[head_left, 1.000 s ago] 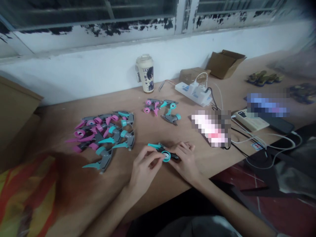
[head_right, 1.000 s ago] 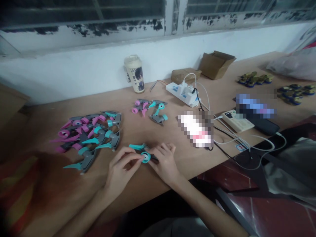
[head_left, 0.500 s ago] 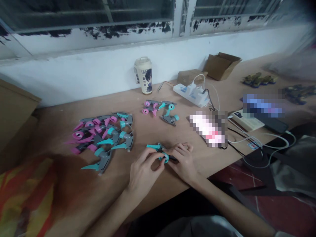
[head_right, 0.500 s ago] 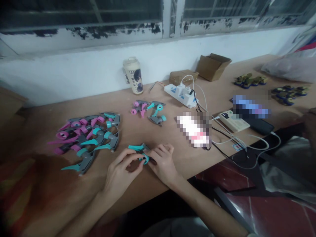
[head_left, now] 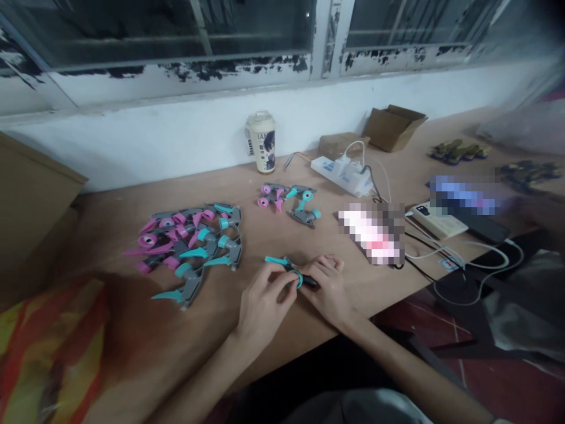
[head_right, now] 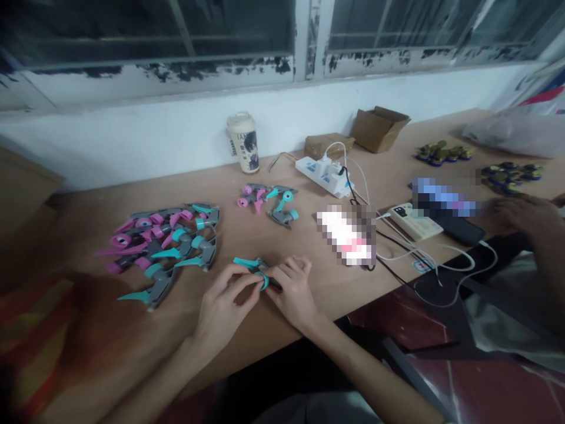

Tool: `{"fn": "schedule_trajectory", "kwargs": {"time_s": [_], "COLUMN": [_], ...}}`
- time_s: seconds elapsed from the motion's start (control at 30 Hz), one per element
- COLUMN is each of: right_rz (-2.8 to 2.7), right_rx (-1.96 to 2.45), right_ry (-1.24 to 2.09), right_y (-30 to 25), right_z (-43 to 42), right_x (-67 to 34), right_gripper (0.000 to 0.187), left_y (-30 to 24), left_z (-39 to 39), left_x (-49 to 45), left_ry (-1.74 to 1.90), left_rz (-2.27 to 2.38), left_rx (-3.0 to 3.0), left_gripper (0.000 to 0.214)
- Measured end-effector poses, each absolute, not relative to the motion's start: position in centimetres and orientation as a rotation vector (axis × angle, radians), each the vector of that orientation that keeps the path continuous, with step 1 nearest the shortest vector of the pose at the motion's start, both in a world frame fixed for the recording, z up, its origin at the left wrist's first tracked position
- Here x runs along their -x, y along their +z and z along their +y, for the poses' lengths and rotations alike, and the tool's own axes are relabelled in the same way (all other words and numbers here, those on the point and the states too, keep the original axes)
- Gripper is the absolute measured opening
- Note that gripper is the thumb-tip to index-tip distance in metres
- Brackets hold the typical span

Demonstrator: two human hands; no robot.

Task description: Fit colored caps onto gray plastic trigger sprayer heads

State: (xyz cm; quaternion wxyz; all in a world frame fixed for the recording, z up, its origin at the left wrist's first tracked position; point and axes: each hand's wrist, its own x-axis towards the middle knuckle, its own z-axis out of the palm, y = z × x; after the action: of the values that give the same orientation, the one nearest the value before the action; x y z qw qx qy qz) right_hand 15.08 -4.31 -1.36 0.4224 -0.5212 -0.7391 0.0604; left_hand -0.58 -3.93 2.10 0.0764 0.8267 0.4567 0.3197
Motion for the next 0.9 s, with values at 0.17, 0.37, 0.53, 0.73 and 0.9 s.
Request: {"fn": "schedule_trajectory", "kwargs": {"time_s": [0.17,0.37,0.53,0.73,0.9], "right_rz": [-1.856,-1.822,-1.820,-1.683,-1.647], "right_rx": [1.296,1.261,1.275,1.337,1.295], "right_ry": [0.113,0.009,0.020,0.188,0.259], "right_y": [-1.6,-1.9,-1.8,-1.3,-0.8], "right_z": [-4.3,-4.4,-4.6,-4.0,-3.7], "right_x": [-15.2,-14.8,-14.6,-15.0,-14.9], "right_gripper": [0.007,0.005,0.006,0.004,0.010], "left_y": [2.7,3.0,2.1,1.2,0.4], "left_z": [-4.0,-4.3,-3.9,-3.4,-3.4], "left_x": [0.2,-0.2,0.4,1.4,1.3], "left_ry": [0.849,0.837,1.024,1.035,1.259], "left_rz": [1.527,1.641,1.321,1.134,1.087], "left_rx": [-2.416,-2.296,-2.300,-2.341,-2.390], "left_gripper": [0.005,0.002,0.008,0.025,0.028]}}
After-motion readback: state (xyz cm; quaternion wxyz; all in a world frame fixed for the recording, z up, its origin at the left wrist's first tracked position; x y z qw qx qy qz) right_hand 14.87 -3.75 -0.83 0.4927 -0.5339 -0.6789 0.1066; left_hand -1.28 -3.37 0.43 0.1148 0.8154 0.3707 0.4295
